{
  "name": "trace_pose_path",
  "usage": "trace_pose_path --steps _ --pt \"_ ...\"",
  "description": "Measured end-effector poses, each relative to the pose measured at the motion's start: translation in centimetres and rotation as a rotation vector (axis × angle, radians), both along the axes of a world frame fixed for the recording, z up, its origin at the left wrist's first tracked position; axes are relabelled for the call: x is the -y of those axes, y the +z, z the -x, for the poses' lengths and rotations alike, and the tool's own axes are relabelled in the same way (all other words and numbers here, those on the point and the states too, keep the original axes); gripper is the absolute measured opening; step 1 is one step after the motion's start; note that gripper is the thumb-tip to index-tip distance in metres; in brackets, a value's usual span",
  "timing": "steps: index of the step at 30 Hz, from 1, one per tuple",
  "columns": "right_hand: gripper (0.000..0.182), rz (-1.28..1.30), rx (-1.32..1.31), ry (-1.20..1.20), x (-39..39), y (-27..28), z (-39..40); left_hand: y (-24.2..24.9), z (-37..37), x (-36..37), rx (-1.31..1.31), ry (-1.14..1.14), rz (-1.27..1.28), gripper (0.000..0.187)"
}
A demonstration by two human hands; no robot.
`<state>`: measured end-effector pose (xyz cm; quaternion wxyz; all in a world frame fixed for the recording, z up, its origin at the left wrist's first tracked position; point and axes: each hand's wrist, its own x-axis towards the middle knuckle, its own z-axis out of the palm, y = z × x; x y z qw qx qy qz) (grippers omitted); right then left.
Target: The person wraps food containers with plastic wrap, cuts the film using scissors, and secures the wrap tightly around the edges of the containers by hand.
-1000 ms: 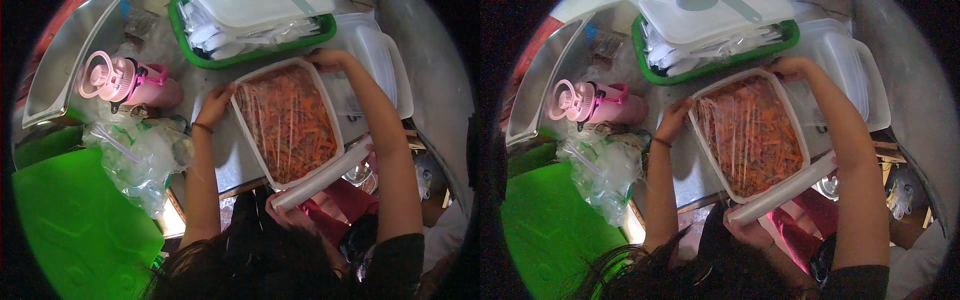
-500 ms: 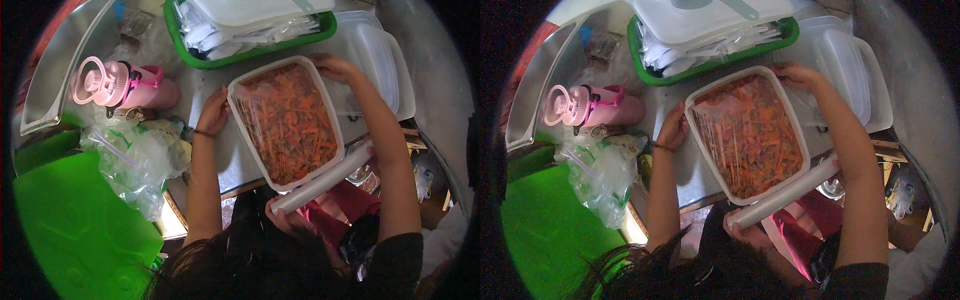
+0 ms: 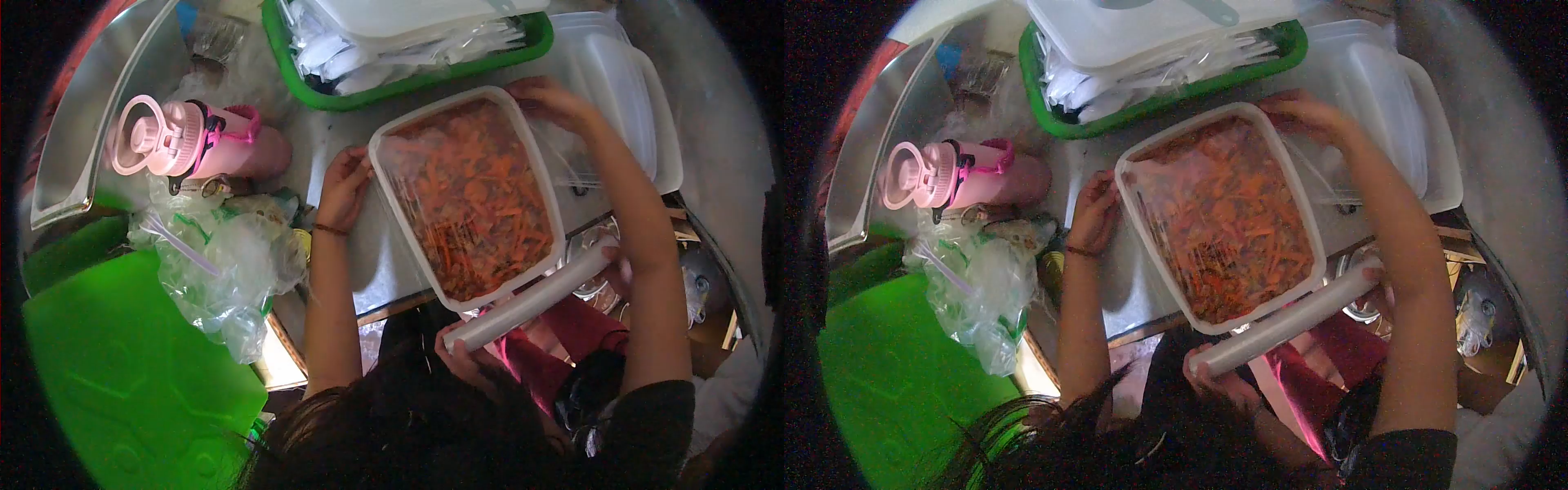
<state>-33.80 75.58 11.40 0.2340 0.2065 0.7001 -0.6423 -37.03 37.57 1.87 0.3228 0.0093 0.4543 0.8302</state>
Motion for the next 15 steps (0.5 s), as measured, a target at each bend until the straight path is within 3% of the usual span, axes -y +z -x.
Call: trace_pose_path --steps 5,9,15 --pt "0.046 -0.082 -0.025 0.066 -0.5 -1.2 0.5 1.2 -0.2 -0.1 -0.125 0.047 0.241 0.013" --pt "0.049 -0.130 0.018 0.006 0.6 -0.1 0.3 1.4 -0.4 -0.3 -0.175 0.080 0.287 0.014" --pt "0.053 0.062 0.064 0.080 -0.3 -1.4 0.6 1.4 -0.2 -0.6 -0.244 0.013 0.359 0.018"
